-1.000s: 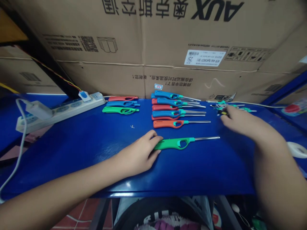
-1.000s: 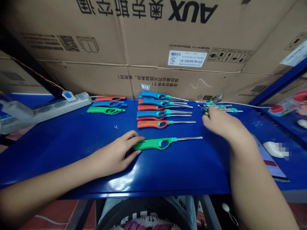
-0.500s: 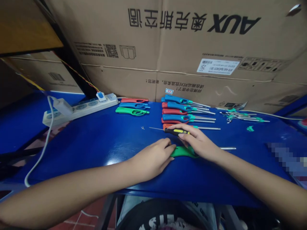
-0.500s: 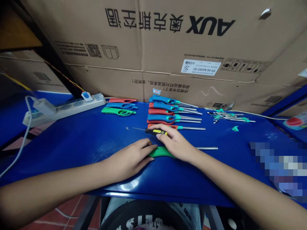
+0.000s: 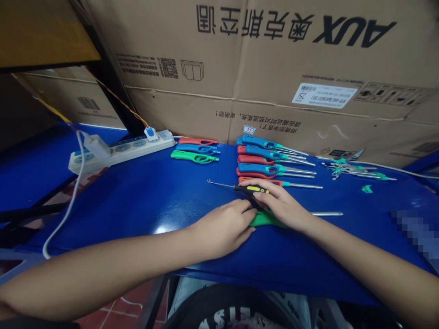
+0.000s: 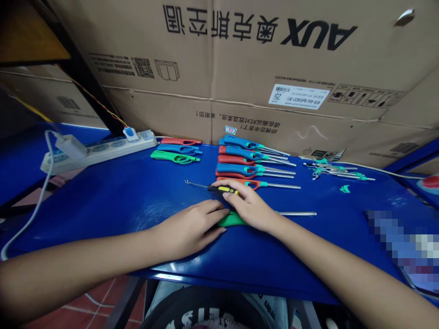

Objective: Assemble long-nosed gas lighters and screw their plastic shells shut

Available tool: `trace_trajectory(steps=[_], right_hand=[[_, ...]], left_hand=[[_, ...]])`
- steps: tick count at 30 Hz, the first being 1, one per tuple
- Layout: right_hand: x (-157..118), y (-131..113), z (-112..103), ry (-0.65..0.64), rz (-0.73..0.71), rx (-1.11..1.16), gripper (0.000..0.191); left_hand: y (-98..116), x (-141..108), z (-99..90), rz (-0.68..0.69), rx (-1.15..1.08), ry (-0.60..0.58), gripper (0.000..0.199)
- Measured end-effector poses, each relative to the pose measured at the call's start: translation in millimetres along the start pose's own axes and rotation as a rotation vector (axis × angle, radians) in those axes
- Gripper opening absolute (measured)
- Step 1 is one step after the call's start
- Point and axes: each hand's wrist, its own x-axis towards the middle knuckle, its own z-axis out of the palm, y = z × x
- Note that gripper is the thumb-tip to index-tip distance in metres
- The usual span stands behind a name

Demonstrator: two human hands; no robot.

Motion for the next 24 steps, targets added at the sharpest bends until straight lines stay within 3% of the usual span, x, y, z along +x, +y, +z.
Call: trace_trajectory(steps=[3, 7, 10, 13, 19, 24], right_hand=[[-4.5, -6.4, -5.5, 0.079, 0.028, 0.152, 0.032], [-10.4, -15.6, -16.7, 0.311, 0.008, 0.498, 0.027], [-12.3, -18.5, -28.1, 0.501, -0.020, 0.646, 0.026], [-12.2, -16.3, -39.8, 0.633, -0.030, 0.708, 0.025], [-13.6, -12.1, -47.9, 0.619, 0.050, 0.734, 0.028], [-16.4, -13.1, -42.6, 0.559, 0.088, 0.759, 0.026]], left_hand=[[-1.3, 0.2, 0.0, -0.006, -0.031, -0.001, 0.030], [-5.3, 1.1, 2.0, 0.018, -0.104, 0.021, 0.035], [-6.8, 2.8, 2.9, 0.038, -0.194, 0.110, 0.040], [-6.2, 6.6, 2.1, -0.037, -0.381, 0.237, 0.034], [-11.4, 17.8, 0.8, -0.253, -0.796, 0.421, 0.025], [-16.8, 18.5, -1.0, -0.162, -0.711, 0.473, 0.031]])
